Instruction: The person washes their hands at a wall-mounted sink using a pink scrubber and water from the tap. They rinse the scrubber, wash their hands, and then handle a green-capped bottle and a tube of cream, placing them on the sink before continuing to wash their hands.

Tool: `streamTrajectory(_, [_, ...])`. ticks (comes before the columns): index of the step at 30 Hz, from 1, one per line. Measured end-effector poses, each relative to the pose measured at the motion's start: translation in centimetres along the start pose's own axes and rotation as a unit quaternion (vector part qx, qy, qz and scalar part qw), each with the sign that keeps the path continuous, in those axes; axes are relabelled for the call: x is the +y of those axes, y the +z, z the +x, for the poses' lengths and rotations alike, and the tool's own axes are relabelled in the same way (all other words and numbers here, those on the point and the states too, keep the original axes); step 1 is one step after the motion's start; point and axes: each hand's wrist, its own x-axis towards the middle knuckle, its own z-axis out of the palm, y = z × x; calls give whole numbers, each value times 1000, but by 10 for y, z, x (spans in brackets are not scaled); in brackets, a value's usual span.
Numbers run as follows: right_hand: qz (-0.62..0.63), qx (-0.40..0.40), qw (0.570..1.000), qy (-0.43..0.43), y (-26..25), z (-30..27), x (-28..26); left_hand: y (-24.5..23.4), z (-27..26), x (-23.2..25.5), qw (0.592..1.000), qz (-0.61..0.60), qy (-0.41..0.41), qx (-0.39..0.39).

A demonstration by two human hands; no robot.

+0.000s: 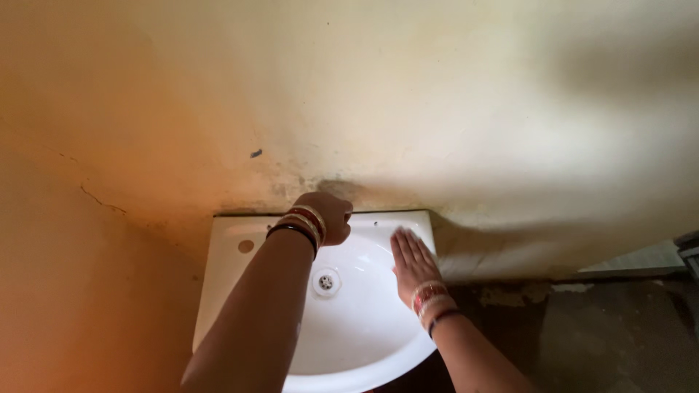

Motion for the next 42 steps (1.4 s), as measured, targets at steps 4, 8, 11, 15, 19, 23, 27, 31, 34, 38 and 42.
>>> streamTrajectory(4, [-7,-23,999,33,12,-51,-12,2,-1,-3,999,-29,9,44])
streamTrajectory(8, [-55,-53,996,36,-10,-40,-10,6,-2,-1,999,-33,10,37])
streamTrajectory(11, [-55,-83,995,6,-34,-2,7,3,-2,-2,999,-33,-8,31])
streamTrajectory(15, [-39,-64,997,8,-15,-10,11,4,-2,-1,998,-39,-3,39])
streamTrajectory(19, [-23,-10,999,22,12,-61,1,3,-6,-1,998,-49,-18,30])
streamTrajectory(23, [-49,-74,995,53,-14,-35,2,6,-5,-3,998,-44,2,38])
streamTrajectory(27, [-30,-94,995,28,-39,-7,8,10,3,-5,998,-55,-11,37])
streamTrajectory(31, [-51,-69,996,35,-10,-38,8,6,7,-11,998,-4,14,61])
streamTrajectory(34, [21,177,983,-47,18,-73,0,8,4,-2,999,-28,1,46])
streamTrajectory(38, [-61,-48,997,11,2,-26,13,8,-2,-4,998,-49,-8,47])
streamTrajectory(42, [-47,7,998,-30,-12,5,22,9,-3,-2,998,-40,-9,43])
